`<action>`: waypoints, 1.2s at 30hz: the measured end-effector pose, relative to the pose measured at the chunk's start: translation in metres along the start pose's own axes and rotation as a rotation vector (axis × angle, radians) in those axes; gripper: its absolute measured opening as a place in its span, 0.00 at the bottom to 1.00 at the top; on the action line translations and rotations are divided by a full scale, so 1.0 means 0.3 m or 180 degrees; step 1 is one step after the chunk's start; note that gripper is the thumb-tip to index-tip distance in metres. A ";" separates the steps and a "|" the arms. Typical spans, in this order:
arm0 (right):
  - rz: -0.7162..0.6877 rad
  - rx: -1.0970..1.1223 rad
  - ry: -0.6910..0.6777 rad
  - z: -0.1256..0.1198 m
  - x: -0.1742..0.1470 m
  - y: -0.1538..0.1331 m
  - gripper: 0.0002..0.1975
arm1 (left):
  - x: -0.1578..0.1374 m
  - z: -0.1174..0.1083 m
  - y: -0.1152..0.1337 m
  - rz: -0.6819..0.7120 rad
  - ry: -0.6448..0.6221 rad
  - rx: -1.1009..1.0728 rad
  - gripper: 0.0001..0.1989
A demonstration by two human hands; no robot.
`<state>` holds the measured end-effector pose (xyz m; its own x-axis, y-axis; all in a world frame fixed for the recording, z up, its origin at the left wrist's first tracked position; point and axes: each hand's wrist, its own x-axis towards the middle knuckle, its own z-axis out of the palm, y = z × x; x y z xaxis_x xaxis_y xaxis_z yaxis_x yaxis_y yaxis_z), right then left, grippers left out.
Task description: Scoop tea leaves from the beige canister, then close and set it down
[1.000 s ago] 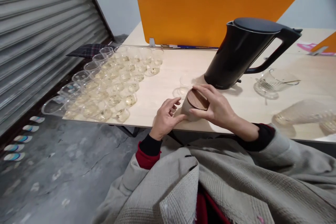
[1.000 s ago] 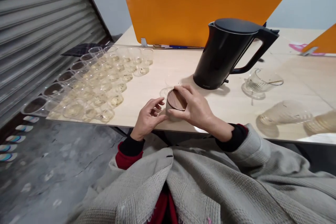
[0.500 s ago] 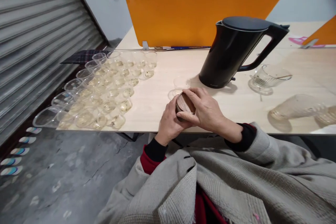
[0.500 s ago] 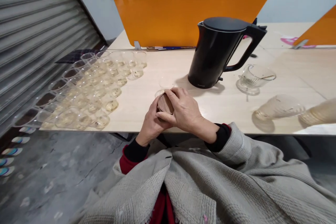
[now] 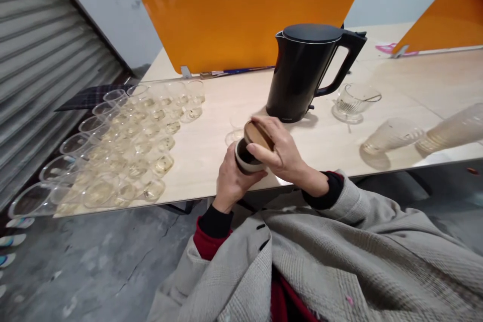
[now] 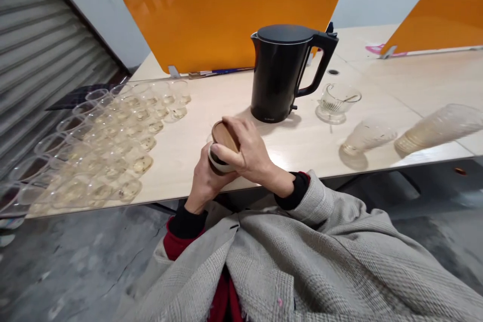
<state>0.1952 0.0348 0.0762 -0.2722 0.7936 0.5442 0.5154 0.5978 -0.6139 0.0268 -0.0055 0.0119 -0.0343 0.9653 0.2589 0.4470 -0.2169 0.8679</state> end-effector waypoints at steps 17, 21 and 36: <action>0.0517 -0.1291 -0.0450 -0.122 -0.255 0.358 0.38 | -0.001 0.000 -0.029 0.0342 0.0058 0.0084 0.51; 0.0537 -0.1303 0.0008 -0.224 -0.247 0.317 0.36 | -0.002 -0.002 -0.037 0.0329 0.0060 0.0091 0.51; 0.2359 -0.3204 0.0010 -0.815 0.102 0.477 0.32 | -0.001 -0.003 -0.046 0.0393 0.0105 0.0146 0.48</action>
<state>0.4594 0.1169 0.1448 0.3499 0.9009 0.2569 0.9363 -0.3454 -0.0643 0.0197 -0.0029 0.0002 -0.0057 0.9262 0.3771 0.4901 -0.3261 0.8084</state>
